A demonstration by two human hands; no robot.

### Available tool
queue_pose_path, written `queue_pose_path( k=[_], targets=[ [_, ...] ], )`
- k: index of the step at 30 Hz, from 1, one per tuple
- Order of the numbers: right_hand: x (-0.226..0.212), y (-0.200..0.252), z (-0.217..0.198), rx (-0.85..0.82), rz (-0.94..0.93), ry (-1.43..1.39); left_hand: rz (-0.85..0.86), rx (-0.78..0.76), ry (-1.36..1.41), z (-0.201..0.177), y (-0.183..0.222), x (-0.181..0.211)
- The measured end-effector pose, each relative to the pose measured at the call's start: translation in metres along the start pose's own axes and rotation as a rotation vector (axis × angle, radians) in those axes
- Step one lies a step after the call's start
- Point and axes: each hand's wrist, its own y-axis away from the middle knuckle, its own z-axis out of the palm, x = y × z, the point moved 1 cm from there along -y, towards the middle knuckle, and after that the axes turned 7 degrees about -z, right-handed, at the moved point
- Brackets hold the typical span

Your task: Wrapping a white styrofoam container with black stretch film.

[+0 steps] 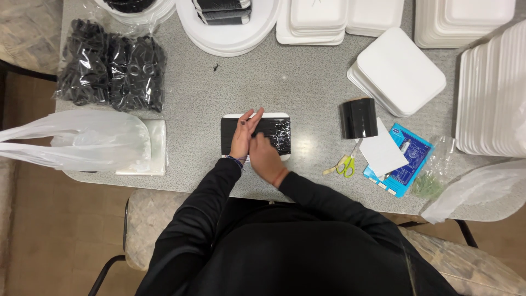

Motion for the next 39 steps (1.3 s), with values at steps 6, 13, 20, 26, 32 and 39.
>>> queue_pose_path(
  k=[6,13,20,26,32,39],
  targets=[
    [0.043,0.052,-0.021,0.279,-0.241,-0.081,0.071,-0.002,-0.112,0.005,0.004,0.001],
    [0.063,0.045,-0.044,0.022,-0.090,0.031,0.077,0.016,-0.349,0.014,0.007,0.014],
    [0.054,0.021,-0.037,-0.117,-0.176,0.100,0.066,-0.053,-0.471,0.008,0.006,0.014],
    [0.050,0.010,-0.023,-0.177,-0.312,0.208,0.042,-0.082,-0.422,0.006,0.002,0.012],
    [0.041,0.022,-0.013,-0.157,-0.601,0.453,-0.060,-0.043,-0.321,0.008,0.001,0.031],
    [0.065,0.043,-0.045,0.079,-0.499,-0.262,0.056,0.112,-0.003,-0.017,-0.002,-0.007]
  ],
)
